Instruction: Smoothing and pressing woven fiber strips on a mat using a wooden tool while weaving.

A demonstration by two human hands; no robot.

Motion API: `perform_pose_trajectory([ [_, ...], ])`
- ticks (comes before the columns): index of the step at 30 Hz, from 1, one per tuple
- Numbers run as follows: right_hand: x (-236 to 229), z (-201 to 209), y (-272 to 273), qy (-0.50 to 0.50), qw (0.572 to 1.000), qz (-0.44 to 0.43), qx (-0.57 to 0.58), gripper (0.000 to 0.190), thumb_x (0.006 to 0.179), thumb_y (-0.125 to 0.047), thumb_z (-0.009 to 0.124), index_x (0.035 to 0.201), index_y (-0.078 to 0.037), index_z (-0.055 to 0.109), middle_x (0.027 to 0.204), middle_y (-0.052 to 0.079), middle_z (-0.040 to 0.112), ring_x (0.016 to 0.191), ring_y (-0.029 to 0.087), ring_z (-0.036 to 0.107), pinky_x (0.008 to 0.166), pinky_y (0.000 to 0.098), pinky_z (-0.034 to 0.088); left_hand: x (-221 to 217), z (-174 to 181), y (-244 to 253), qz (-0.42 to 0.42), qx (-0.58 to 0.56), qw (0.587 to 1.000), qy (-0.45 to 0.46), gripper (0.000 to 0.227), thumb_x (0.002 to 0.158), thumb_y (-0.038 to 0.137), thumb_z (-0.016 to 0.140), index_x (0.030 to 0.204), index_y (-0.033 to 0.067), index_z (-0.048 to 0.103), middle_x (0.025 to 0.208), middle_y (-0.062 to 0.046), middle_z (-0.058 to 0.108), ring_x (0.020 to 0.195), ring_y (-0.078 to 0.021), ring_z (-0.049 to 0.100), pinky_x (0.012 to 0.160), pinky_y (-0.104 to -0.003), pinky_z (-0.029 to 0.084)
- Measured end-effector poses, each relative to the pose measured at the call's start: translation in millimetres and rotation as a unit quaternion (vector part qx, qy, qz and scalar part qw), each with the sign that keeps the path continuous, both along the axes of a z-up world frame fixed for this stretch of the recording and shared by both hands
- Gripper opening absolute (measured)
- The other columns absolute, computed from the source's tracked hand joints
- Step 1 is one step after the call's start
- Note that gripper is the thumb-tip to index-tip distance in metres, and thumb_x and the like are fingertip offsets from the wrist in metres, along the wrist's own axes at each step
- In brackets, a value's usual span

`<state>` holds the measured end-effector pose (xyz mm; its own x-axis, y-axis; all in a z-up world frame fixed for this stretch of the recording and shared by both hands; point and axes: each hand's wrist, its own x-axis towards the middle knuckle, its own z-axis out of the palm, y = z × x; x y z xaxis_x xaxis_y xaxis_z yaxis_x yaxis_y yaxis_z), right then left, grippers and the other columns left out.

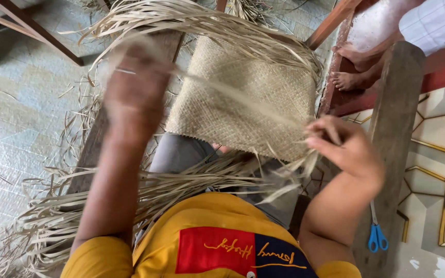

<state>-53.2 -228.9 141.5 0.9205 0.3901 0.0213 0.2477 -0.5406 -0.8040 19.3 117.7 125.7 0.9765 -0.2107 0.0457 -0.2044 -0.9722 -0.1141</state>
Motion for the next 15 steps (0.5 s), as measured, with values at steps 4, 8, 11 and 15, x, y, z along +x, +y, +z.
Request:
perform_pose_trajectory([
  [4,-11.0,9.1,-32.8,0.041,0.962,-0.235,-0.13,0.009,0.085,-0.011,0.06,0.094,-0.007,0.062,0.083,0.003,0.061,0.07,0.016,0.055,0.066,0.0283,0.047,-3.5,-23.8,90.8,-0.117,-0.305,0.792,-0.515,0.025,0.096,-0.007,0.064,0.072,-0.0028,0.061,0.076,-0.013,0.064,0.08,-0.0295,0.059,0.082,-0.04,0.048],
  [8,-2.7,-31.4,-98.2,-0.259,0.831,-0.438,-0.226,0.016,0.08,0.001,0.065,0.093,-0.009,0.066,0.081,0.007,0.065,0.07,0.019,0.059,0.058,0.0348,0.045,-12.5,-49.0,120.6,0.038,-0.284,0.817,-0.501,0.021,0.099,-0.005,0.062,0.081,0.0016,0.069,0.073,-0.006,0.064,0.063,-0.0135,0.054,0.052,-0.026,0.039],
  [11,10.9,-43.8,-125.1,-0.456,0.765,-0.418,-0.182,0.021,0.076,0.016,0.052,0.088,0.001,0.062,0.073,0.013,0.059,0.065,0.025,0.056,0.061,0.0375,0.048,2.4,-90.9,133.0,0.094,-0.259,0.834,-0.478,0.021,0.098,0.003,0.067,0.078,0.0093,0.069,0.063,0.001,0.058,0.053,-0.0074,0.044,0.049,-0.023,0.037],
  [15,20.0,-39.5,-143.2,-0.601,0.652,-0.461,0.03,0.02,0.062,0.019,0.043,0.068,0.005,0.055,0.067,0.018,0.061,0.063,0.028,0.058,0.062,0.0394,0.05,5.8,-111.8,132.4,0.161,-0.264,0.864,-0.399,0.018,0.092,0.006,0.068,0.077,0.0151,0.071,0.062,0.006,0.062,0.06,-0.0071,0.053,0.053,-0.025,0.041],
])
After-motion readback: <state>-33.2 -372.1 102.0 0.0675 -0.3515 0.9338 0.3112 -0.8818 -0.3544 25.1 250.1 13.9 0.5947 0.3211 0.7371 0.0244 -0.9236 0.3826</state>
